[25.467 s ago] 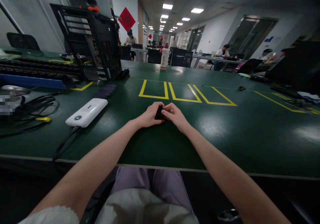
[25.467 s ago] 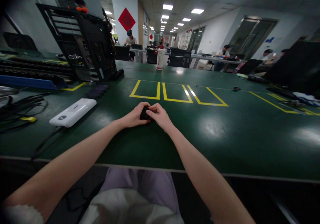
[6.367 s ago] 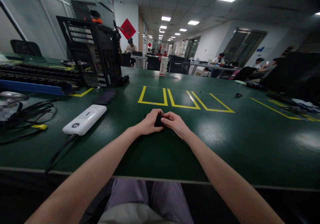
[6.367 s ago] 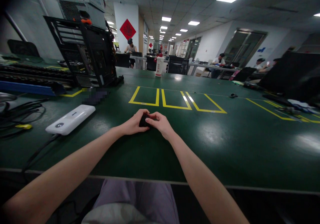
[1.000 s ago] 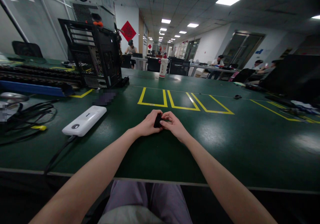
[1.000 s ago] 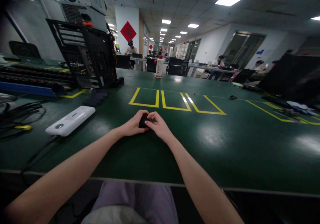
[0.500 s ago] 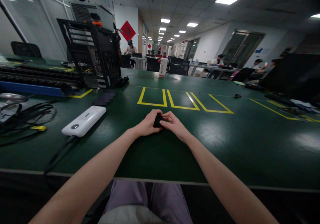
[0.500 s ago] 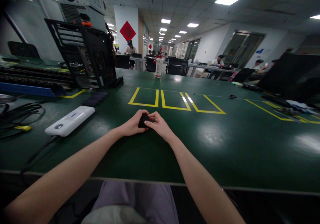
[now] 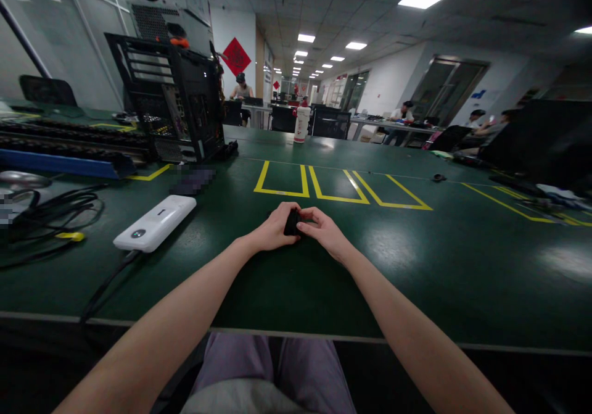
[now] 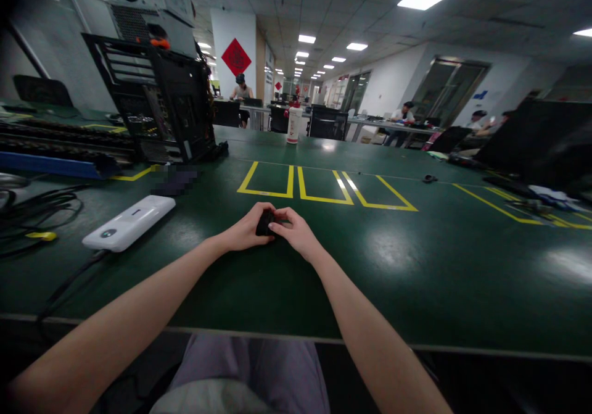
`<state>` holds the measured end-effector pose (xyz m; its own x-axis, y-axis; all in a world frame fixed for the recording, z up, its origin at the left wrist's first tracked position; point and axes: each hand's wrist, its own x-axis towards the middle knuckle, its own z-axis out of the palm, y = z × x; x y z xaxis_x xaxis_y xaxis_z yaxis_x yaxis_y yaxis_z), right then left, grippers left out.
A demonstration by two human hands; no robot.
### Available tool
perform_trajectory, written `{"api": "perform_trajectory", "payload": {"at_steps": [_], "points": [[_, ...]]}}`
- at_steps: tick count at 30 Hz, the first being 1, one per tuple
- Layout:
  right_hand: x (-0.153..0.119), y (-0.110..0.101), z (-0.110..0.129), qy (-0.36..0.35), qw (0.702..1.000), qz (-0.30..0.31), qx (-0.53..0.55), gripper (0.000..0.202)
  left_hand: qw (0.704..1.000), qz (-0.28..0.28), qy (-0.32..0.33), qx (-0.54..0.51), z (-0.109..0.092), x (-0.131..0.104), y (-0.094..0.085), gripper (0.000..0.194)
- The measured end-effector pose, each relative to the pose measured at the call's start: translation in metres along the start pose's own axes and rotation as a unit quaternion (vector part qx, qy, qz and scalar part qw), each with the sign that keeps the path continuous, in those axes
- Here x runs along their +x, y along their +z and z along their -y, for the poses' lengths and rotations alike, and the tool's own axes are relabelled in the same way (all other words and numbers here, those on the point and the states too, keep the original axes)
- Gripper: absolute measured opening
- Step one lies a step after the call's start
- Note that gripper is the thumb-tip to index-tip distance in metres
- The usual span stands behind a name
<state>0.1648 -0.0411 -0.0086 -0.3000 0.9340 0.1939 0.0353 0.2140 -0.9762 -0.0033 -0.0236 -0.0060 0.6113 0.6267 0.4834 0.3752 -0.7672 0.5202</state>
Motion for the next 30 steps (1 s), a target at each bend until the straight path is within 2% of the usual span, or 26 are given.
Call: {"api": "perform_trajectory", "payload": {"at_steps": [5, 11, 17, 23, 30], "points": [[-0.0036, -0.0005, 0.0025, 0.01, 1.0, 0.017, 0.002, 0.032, 1.0, -0.004, 0.0, 0.007, 0.0009, 0.0002, 0.0001, 0.057], [-0.004, 0.0022, 0.0021, 0.009, 1.0, -0.012, -0.012, 0.022, 1.0, 0.003, 0.002, 0.002, 0.0008, -0.0006, -0.0002, 0.057], [-0.0008, 0.0029, 0.0003, 0.019, 0.999, -0.024, -0.021, 0.029, 1.0, 0.0, -0.005, -0.001, 0.0006, -0.0004, -0.0009, 0.057], [-0.0031, 0.0005, 0.0014, 0.008, 1.0, 0.011, 0.002, 0.03, 1.0, 0.006, -0.009, 0.004, -0.0015, -0.0004, -0.0019, 0.056], [-0.0045, 0.0004, 0.0016, 0.034, 0.999, -0.001, 0.009, 0.024, 1.0, 0.006, -0.008, 0.008, -0.002, 0.0005, -0.0015, 0.053]]}}
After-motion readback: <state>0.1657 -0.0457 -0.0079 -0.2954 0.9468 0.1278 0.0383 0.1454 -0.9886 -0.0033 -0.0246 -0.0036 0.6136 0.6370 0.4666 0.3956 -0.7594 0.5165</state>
